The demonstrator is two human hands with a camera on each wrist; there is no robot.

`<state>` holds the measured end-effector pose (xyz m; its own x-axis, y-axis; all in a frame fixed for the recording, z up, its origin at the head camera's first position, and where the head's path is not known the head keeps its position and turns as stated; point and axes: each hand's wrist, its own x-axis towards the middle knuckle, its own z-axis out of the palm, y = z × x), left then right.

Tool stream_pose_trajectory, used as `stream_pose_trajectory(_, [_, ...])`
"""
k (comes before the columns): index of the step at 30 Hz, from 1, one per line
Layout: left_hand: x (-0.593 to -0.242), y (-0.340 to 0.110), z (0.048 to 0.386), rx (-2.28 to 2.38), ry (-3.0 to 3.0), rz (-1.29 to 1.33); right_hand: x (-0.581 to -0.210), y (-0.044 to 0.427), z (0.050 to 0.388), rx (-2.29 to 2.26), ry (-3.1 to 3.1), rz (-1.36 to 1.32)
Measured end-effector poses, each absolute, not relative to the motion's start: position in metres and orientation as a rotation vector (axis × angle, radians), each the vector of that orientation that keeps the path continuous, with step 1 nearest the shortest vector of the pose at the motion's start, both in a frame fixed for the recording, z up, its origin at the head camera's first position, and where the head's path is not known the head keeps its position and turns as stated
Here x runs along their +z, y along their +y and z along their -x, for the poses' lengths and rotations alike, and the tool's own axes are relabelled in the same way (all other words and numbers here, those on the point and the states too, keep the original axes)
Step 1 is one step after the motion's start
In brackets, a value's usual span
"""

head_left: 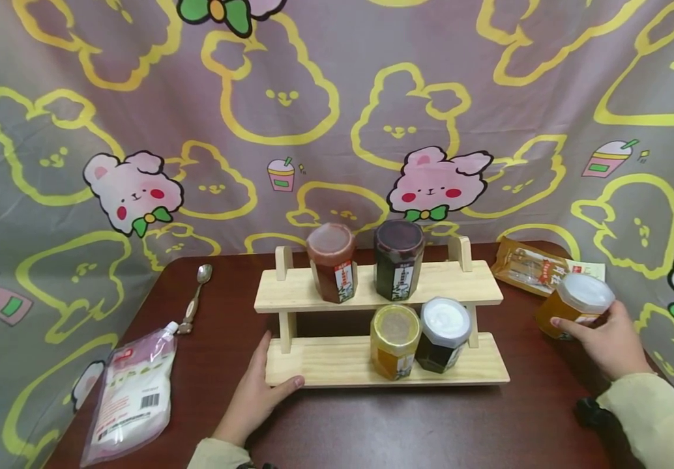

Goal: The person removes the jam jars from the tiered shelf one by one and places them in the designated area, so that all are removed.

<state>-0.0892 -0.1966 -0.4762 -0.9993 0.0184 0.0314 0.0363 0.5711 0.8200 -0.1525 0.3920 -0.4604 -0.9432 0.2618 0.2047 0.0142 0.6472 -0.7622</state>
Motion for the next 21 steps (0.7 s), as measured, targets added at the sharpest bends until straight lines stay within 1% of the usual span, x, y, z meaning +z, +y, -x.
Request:
stream_pose_trajectory(8, [-0.476,-0.197,0.090,-1.430,-2.772,0.045,-0.459,0.398,0.151,1.131,-2.690,0.411])
stream_pose_trajectory(15, [-0.477,-0.196,0.089,-1.433,-2.780,0.031,-0.455,0.401,0.150,1.202,-2.694,0.520])
stream_pose_trajectory(21, [-0.476,-0.196,0.089,-1.440,-2.783,0.024,-0.454,0.405,0.152,1.230,-2.699,0.472])
